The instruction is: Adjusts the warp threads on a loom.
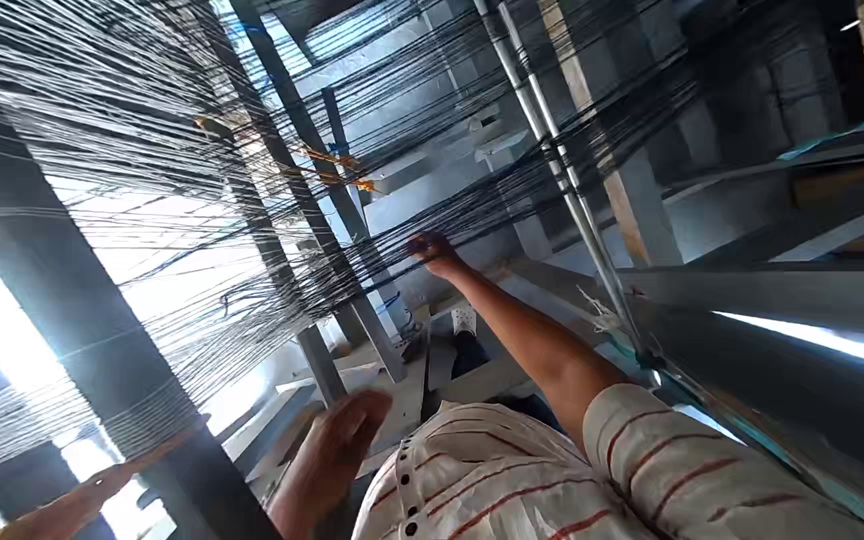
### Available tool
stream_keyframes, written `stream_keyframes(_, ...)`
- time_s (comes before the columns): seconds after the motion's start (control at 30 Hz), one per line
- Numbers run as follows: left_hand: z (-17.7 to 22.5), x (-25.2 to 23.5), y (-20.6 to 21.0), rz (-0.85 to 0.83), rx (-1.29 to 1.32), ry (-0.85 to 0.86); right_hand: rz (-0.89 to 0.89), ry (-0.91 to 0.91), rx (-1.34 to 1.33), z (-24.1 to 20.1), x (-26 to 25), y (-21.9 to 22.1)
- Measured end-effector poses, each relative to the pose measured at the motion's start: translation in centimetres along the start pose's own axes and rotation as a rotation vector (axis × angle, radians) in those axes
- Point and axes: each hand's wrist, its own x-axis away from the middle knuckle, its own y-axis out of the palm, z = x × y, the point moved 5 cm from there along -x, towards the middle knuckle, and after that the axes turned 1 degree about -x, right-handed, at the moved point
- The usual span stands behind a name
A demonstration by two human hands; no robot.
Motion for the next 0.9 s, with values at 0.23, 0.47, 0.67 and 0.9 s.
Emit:
stream_keyframes(0.23, 3.2, -15.0, 2.2, 0.438, 0.003, 0.078, -0.096, 0.030, -0.044, -2.8, 2.3, 1.1)
stream_keyframes(0.47, 2.1, -19.5, 1.1, 0.459, -0.007, 0.036, -0.307, 0.098, 0.212, -3.4, 2.6, 1.8)
stream_keyframes(0.67, 0.8, -20.3, 0.5, 0.572, 0.181, 0.034, -0.249, 0.092, 0.035, -4.1, 2.8, 2.3)
stream_keyframes(0.9, -1.7, -21.9, 1.1, 0.482, 0.449, 0.144, -0.449, 0.117, 0.152, -2.7, 3.8, 3.0)
